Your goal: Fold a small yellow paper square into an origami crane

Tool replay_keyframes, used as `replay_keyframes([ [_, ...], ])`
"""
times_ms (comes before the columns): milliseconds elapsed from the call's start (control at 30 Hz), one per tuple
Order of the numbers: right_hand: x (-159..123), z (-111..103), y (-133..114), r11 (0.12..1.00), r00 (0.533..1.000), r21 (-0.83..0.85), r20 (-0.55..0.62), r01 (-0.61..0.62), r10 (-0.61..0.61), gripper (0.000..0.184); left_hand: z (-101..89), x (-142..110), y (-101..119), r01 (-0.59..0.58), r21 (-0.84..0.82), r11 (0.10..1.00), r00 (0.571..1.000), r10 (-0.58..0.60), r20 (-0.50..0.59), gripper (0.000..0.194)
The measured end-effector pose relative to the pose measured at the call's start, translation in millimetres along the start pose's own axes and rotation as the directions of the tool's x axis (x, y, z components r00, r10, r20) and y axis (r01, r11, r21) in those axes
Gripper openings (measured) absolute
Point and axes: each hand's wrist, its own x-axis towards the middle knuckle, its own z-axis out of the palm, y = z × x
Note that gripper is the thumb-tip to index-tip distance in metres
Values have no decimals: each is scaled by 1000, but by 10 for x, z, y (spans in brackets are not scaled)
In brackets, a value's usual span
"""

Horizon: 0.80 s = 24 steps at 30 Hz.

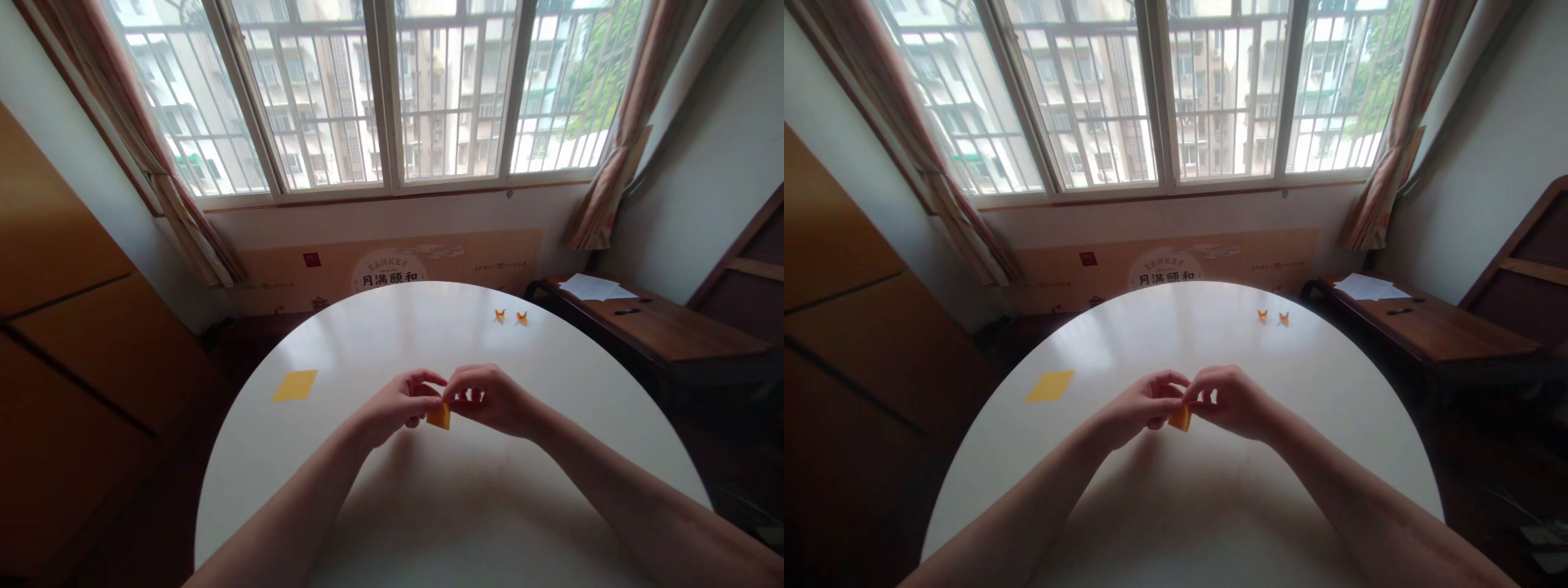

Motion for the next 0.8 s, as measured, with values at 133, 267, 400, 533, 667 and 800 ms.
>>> replay_keyframes([
  [133,-4,-14,-18,998,998,-53,64,29,-26,13,-18,10,-29,11,60,998,1000,-12,20,46],
  [267,-6,-25,-16,991,991,-114,125,70,-56,10,-41,43,-84,-66,298,952,997,73,-14,42],
  [400,-19,-36,28,972,976,-223,215,68,-19,9,-128,82,-91,-144,642,753,937,312,-156,27],
  [533,-32,-53,93,956,953,-292,293,7,82,12,-174,27,-4,-185,763,620,909,403,-107,12],
  [667,-25,-66,154,964,942,-262,314,-34,119,10,-60,-98,64,-358,875,326,914,314,257,33],
  [800,-7,-65,191,971,932,-231,336,-54,132,10,55,-197,76,-402,882,245,912,192,363,45],
])
